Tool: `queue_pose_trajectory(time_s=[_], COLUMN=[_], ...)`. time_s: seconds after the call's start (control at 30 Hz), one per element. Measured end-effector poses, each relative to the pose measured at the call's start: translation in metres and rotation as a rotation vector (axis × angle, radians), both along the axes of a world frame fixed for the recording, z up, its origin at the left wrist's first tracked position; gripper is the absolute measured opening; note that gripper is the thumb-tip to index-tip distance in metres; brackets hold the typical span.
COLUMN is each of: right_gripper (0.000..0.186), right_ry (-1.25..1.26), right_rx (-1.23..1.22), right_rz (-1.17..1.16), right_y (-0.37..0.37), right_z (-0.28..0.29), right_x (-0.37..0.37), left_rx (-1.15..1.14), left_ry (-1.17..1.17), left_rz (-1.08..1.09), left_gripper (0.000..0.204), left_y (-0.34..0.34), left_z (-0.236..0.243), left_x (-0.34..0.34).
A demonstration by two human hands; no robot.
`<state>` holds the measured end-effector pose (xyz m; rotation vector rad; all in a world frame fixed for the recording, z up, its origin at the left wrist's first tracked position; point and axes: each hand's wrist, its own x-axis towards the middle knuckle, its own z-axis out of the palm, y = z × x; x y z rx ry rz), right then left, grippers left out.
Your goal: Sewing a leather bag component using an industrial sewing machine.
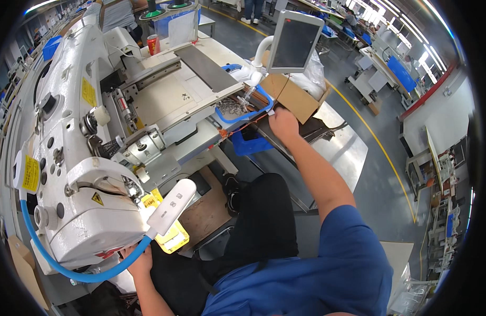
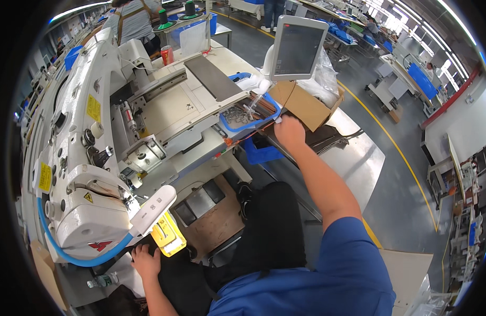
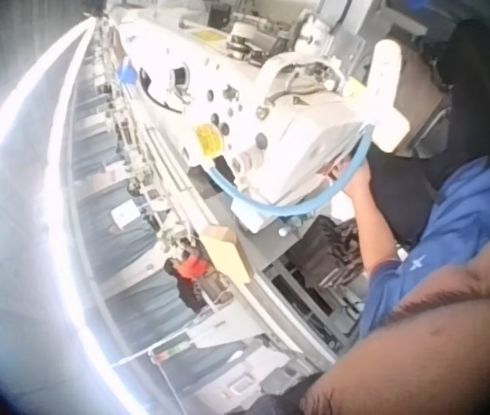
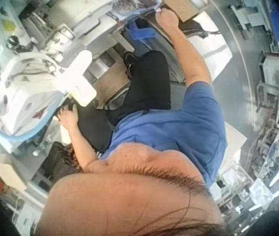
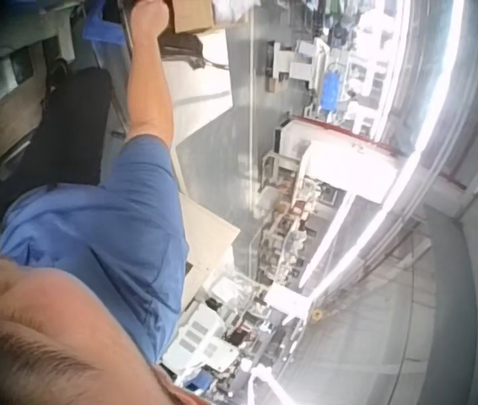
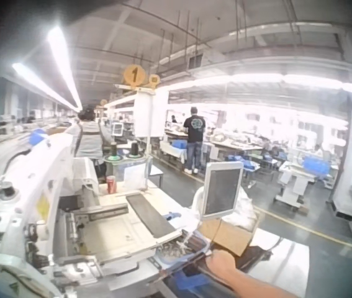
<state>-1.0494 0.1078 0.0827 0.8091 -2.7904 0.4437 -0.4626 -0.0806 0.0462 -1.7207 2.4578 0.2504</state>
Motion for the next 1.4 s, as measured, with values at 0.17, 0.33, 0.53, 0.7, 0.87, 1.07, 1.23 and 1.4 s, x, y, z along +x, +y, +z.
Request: queue_pose_trajectory(time_s=[0.17,0.33,0.53,0.7,0.87,1.07,1.23,1.4], right_gripper=[0.021,0.012,0.009,0.008,0.01,0.017,0.014,0.013], right_ry=[-0.102,0.102,0.186,0.087,0.026,-0.97,-1.503,-1.312], right_rx=[0.475,0.511,0.358,0.438,0.268,-0.388,-0.202,-0.244], right_rz=[-0.046,0.014,-0.113,-0.02,-0.034,0.394,0.982,1.157], right_y=[0.042,0.053,0.058,0.059,0.053,0.043,0.053,0.044], right_z=[-0.084,-0.119,-0.117,-0.116,-0.084,-0.002,0.053,0.082], right_x=[0.022,0.02,0.026,0.031,0.047,0.163,0.286,0.324], left_rx=[-0.044,-0.013,-0.029,0.027,0.029,0.37,1.048,1.107], left_ry=[-0.006,-0.04,-0.036,-0.011,-0.01,0.43,0.963,1.183], left_rz=[-0.043,-0.048,-0.039,0.035,0.006,-0.356,-0.252,-0.108], left_gripper=[0.052,0.057,0.056,0.054,0.054,0.06,0.032,0.019], left_y=[-0.001,-0.002,0.002,0.005,0.01,0.041,0.089,0.096], left_z=[0.003,0.005,0.014,0.013,0.02,0.052,0.074,0.098], left_x=[-0.003,0.0,0.001,0.009,0.02,-0.005,-0.053,-0.056])
